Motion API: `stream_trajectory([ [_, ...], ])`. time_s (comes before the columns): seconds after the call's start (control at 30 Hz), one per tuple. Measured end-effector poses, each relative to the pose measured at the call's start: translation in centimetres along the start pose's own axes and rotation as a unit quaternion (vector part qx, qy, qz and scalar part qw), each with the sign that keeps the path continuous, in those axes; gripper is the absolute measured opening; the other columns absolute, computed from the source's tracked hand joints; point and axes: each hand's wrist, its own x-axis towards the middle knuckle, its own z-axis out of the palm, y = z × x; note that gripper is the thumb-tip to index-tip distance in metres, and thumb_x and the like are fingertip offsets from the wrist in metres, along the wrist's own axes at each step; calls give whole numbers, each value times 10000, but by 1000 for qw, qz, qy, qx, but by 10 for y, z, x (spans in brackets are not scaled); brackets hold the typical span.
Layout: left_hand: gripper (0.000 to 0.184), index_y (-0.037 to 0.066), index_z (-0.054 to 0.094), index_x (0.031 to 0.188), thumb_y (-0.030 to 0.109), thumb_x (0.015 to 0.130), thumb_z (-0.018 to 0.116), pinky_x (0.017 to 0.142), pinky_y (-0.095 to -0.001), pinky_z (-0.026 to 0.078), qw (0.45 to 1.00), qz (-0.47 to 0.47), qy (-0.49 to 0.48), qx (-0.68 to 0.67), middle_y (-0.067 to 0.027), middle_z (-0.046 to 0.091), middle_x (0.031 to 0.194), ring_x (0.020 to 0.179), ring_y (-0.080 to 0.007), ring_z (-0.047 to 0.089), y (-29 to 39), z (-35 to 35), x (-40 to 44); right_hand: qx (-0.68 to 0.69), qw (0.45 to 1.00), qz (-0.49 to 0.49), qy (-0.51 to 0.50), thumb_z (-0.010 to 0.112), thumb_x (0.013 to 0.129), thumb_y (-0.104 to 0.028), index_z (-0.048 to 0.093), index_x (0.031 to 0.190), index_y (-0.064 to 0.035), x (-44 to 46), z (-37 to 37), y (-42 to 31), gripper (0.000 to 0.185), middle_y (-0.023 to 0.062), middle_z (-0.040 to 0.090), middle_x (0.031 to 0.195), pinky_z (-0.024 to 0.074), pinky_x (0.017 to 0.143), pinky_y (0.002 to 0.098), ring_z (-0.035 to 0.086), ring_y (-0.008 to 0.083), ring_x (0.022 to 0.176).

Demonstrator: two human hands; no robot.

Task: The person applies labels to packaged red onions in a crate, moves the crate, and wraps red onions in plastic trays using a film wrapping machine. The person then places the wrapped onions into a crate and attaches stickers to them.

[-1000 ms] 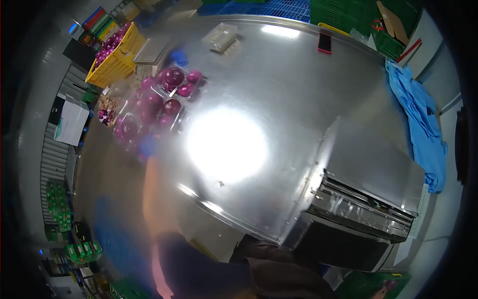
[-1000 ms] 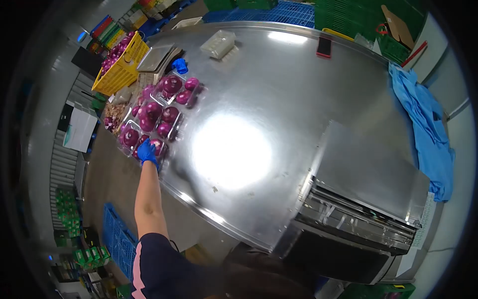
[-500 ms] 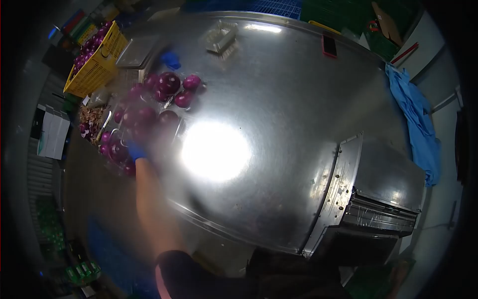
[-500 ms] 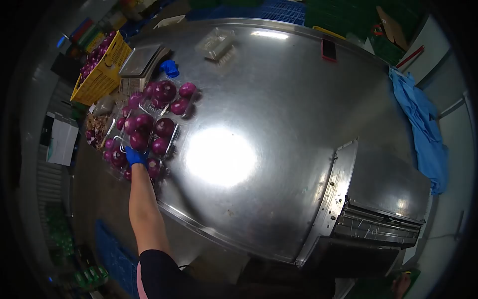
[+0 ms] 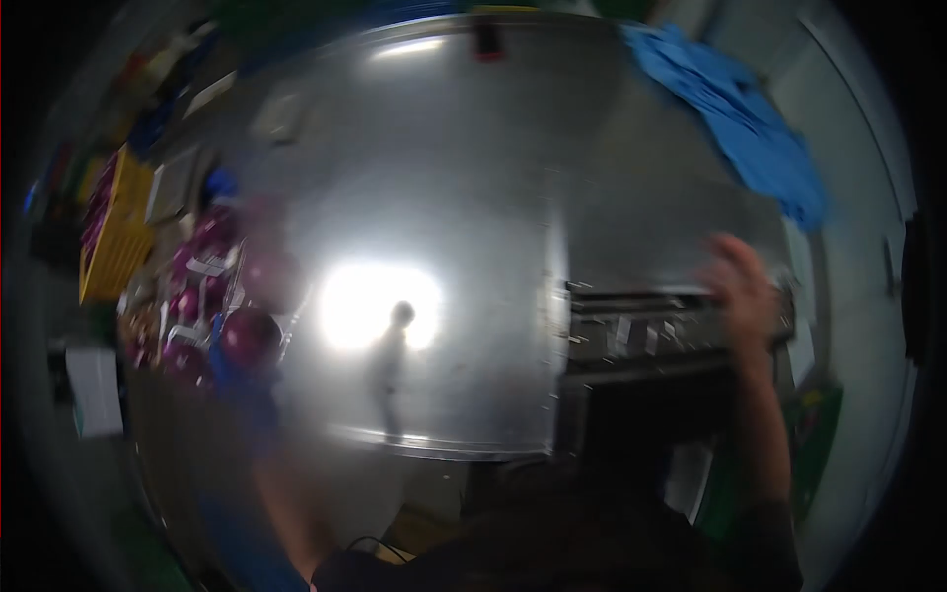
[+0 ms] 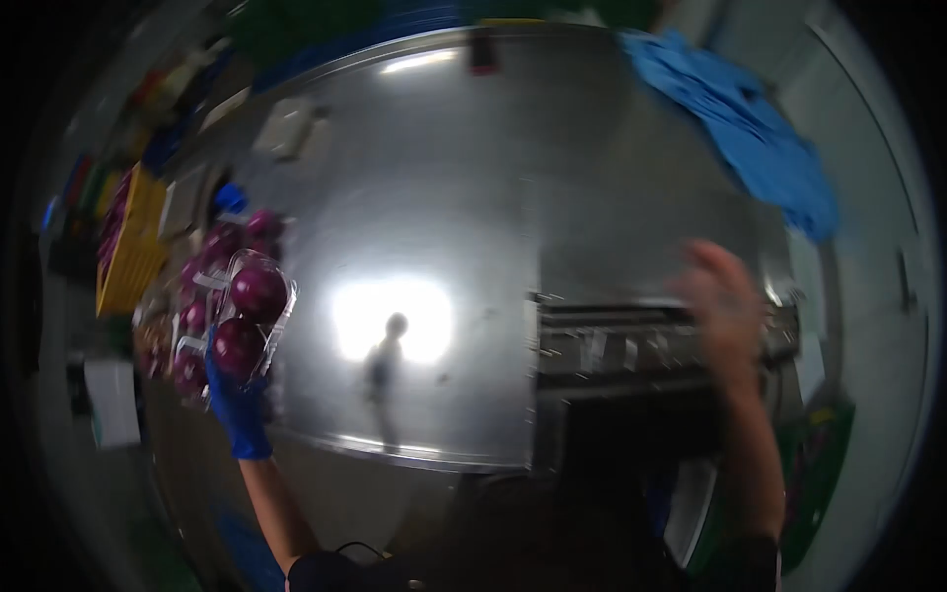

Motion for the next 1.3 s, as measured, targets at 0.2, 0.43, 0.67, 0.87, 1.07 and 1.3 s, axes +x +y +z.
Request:
stream_trajectory([
  [0.2, 511, 82, 391, 1397, 19, 900, 488, 537, -217, 509, 887, -9, -424, -184, -113, 563, 1204, 947, -189, 625, 184, 216, -77, 47, 972, 26, -228, 596, 851, -523, 454, 1291, -8, 8, 35, -16, 692, 203, 625, 953, 461, 803, 366, 604, 262, 860],
  [0.43, 605, 102, 413, 1395, 427, 905, 555, 734, -309, 535, 855, -91, -464, -210, -158, 518, 1291, 1164, -224, 532, 230, 403, -127, 7, 989, 143, -21, 703, 783, -457, 528, 1171, 90, 29, -81, 36, 693, 166, 652, 868, 498, 574, 293, 616, 167, 573],
  [0.67, 482, 43, 529, 1290, 232, 865, 656, 888, -302, 451, 847, 2, -531, 12, -133, 546, 1258, 1129, -205, 523, 237, 380, -141, -47, 984, 101, -138, 689, 812, -390, 491, 1259, 2, 27, -135, 75, 626, 142, 630, 1004, 489, 537, 279, 611, 141, 567],
  [0.87, 663, 294, 538, 1313, 65, 700, 646, 980, -412, 384, 615, 634, -328, 336, -38, 493, 1332, 1086, -274, 505, 182, 299, -121, -468, 766, -310, -314, 628, 820, -144, 468, 1319, -261, 29, -236, 109, 537, -5, 396, 1435, 516, 607, 283, 666, 198, 786],
  [1.07, 396, 195, 668, 1093, 49, 725, 648, 852, -358, 448, 685, 517, -458, 233, -8, 619, 1147, 892, -229, 573, 182, 294, -154, -203, 854, -352, -325, 618, 812, -52, 613, 1164, -193, 14, -207, 150, 379, 16, 605, 1228, 543, 689, 308, 653, 209, 914],
  [1.3, 302, -1, 661, 1041, 151, 952, 415, 792, -353, 506, 906, 219, -360, -36, -175, 639, 1039, 869, -227, 636, 266, 211, -125, -67, 952, -269, -128, 600, 858, -97, 677, 963, -51, 16, -252, 29, 138, 85, 698, 888, 530, 742, 255, 674, 175, 823],
])
